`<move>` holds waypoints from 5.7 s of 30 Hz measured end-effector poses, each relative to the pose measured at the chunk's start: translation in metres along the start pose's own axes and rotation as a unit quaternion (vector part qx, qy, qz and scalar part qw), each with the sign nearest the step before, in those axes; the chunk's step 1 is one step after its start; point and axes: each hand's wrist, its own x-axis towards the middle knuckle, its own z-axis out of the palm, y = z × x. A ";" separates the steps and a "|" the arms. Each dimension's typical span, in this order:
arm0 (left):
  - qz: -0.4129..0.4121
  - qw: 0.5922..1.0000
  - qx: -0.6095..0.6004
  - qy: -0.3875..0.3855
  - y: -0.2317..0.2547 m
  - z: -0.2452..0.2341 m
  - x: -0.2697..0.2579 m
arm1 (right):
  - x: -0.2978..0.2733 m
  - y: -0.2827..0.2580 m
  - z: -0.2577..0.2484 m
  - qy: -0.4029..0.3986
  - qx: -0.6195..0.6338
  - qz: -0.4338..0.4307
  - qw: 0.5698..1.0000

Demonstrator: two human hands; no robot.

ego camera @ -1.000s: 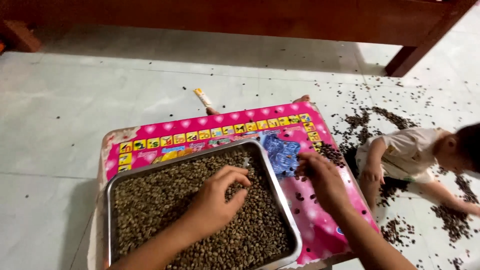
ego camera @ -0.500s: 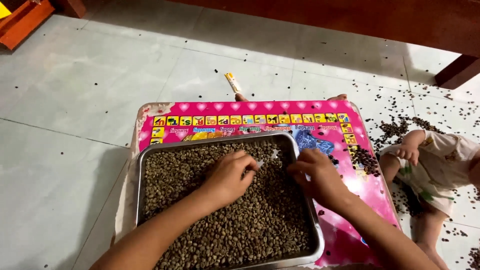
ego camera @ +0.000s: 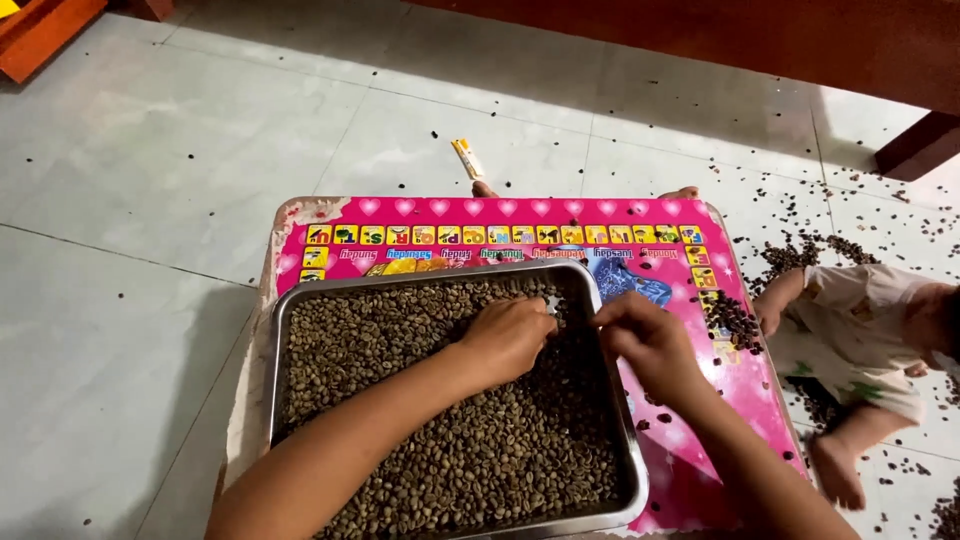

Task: Manually sorting green coffee beans in a metal tray to remove defects or debris.

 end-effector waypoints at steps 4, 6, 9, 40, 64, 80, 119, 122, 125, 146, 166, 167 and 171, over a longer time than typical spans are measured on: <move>0.014 0.999 0.043 -0.025 0.007 -0.004 0.011 | -0.007 0.011 -0.018 0.043 0.237 0.095 0.966; 0.078 0.987 0.132 0.045 -0.006 0.021 0.015 | -0.008 0.023 -0.025 0.021 0.336 0.126 0.933; 0.100 0.981 0.157 0.049 -0.015 0.039 0.025 | -0.008 0.031 -0.029 0.010 0.376 0.164 0.912; -0.287 0.925 -0.246 0.017 0.005 -0.048 0.010 | 0.041 0.002 0.013 -0.132 -0.517 -0.073 0.842; -0.154 0.981 0.067 -0.102 0.011 -0.051 0.014 | 0.037 -0.009 0.013 -0.084 -0.367 0.051 0.925; -0.082 0.988 0.128 -0.011 -0.033 0.005 0.027 | 0.031 -0.029 0.023 -0.004 -0.192 0.042 0.980; -0.110 0.989 0.100 0.005 -0.019 -0.062 -0.050 | 0.039 -0.004 0.062 -0.129 -0.476 -0.187 0.850; -0.160 0.986 0.051 0.014 -0.007 -0.081 -0.056 | 0.041 -0.001 0.078 -0.166 -0.458 -0.207 0.848; -0.226 0.974 -0.012 0.029 -0.002 -0.093 -0.065 | 0.053 0.046 0.082 -0.136 -0.519 -0.252 0.805; -0.365 0.761 -0.516 0.144 -0.001 -0.109 -0.098 | 0.055 -0.014 0.113 -0.223 -0.436 -0.225 0.842; -0.393 0.741 -0.525 0.146 0.014 -0.096 -0.093 | 0.037 -0.035 0.107 -0.193 -0.454 -0.209 0.845; -0.382 0.719 -0.560 0.152 0.010 -0.090 -0.091 | 0.030 -0.048 0.102 -0.197 -0.402 -0.163 0.879; -0.324 0.718 -0.584 0.195 0.039 -0.079 -0.080 | 0.007 -0.065 0.096 -0.229 -0.024 0.077 0.970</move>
